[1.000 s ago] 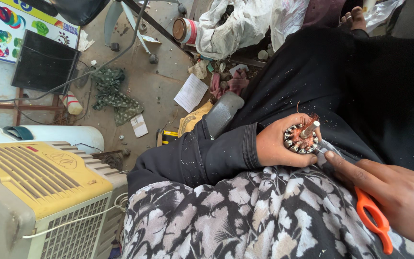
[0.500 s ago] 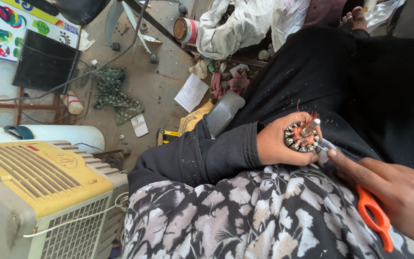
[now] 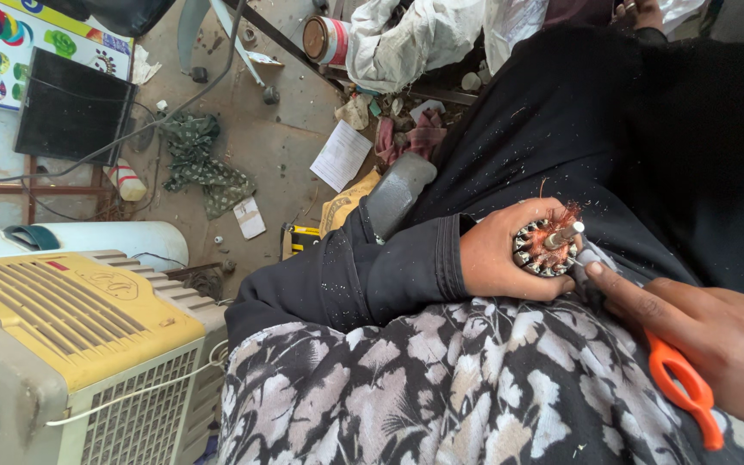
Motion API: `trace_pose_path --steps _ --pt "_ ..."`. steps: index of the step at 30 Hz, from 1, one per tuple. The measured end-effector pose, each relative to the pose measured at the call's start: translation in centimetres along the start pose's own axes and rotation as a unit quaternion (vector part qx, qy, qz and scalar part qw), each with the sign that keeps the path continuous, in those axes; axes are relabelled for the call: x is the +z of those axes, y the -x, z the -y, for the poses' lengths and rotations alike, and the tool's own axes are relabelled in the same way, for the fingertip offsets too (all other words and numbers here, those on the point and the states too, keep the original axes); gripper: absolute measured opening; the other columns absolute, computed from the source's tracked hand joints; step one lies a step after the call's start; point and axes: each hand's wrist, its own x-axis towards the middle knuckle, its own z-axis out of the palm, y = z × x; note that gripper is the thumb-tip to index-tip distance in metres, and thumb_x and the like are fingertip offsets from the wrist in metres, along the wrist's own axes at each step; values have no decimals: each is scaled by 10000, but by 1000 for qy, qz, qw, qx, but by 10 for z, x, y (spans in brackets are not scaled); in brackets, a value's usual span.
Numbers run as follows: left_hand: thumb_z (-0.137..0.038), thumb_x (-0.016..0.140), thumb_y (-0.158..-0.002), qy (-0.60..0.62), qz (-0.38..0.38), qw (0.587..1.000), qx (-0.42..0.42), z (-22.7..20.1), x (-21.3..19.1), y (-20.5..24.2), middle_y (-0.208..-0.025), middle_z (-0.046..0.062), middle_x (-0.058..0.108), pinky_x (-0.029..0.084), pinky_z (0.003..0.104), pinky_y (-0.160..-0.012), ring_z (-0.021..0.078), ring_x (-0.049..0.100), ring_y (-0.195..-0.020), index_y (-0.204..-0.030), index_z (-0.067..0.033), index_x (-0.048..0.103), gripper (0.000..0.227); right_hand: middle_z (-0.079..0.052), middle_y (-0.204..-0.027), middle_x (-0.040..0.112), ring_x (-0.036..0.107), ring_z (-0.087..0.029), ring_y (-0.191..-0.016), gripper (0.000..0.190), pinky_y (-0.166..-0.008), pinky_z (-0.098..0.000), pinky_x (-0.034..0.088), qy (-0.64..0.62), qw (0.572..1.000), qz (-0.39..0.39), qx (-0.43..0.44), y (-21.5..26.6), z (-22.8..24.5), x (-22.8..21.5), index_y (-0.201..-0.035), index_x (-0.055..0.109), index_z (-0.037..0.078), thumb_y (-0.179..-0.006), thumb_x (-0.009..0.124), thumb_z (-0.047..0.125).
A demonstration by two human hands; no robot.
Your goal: The person holds a cylindrical motor armature in their left hand and uses orange-handled scissors in their right hand to trim the protruding copper wires. The person repeatedly rotates the armature to access different sections and snips the wires flush with the surface.
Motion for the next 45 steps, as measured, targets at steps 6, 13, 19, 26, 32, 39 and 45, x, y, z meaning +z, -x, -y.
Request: trace_pose_path --steps 6,13,19,26,32,39,45 --pt "-147 845 -828 47 16 998 -35 -9 -3 1 -1081 18 705 567 261 -973 89 678 -1012 -1243 -38 616 487 -2 -799 773 760 -124 -633 793 -644 -293 624 8 999 31 28 -2 4 -5 -1543 434 310 -812 734 390" --pt "-123 841 -879 59 14 998 0 -13 -3 4 -1167 11 700 555 252 -1042 60 670 -1053 -1294 -26 593 493 -27 -653 707 700 -160 -536 740 -523 -326 570 -39 995 -55 -67 3 0 -5 -1483 542 206 -778 758 269" --pt "-91 825 -872 30 55 998 -22 -22 -9 3 -1023 24 714 575 253 -974 65 685 -969 -1178 -39 616 374 -26 -643 679 667 -171 -506 719 -483 -337 537 -83 987 -79 -114 2 1 -6 -1426 599 139 -716 718 129" --pt "-114 838 -804 -75 42 992 92 -16 -5 -5 -1058 58 675 552 289 -929 158 663 -1018 -1160 -54 595 436 -37 -712 710 671 -177 -506 714 -490 -335 544 -94 981 -74 -156 -1 4 -9 -1384 601 143 -676 698 151" --pt "-111 836 -780 -78 44 993 74 -1 -5 0 -1029 65 682 563 304 -913 170 668 -988 -1146 -50 635 423 -16 -747 680 667 -162 -502 764 -484 -324 543 -62 992 34 -105 1 0 -1 -1482 525 226 -741 696 153" --pt "-70 828 -782 60 36 998 -1 19 7 3 -1060 37 692 561 277 -939 106 662 -982 -1188 -23 610 464 39 -661 662 676 -120 -570 883 -570 -295 582 -65 996 49 -46 1 -7 5 -1525 471 296 -688 729 180" --pt "-35 812 -827 165 62 982 -65 33 14 4 -995 24 681 566 260 -921 72 643 -963 -1200 -13 603 428 59 -730 707 725 -98 -616 895 -628 -263 603 -75 995 71 3 1 -4 4 -1542 443 346 -716 726 150"
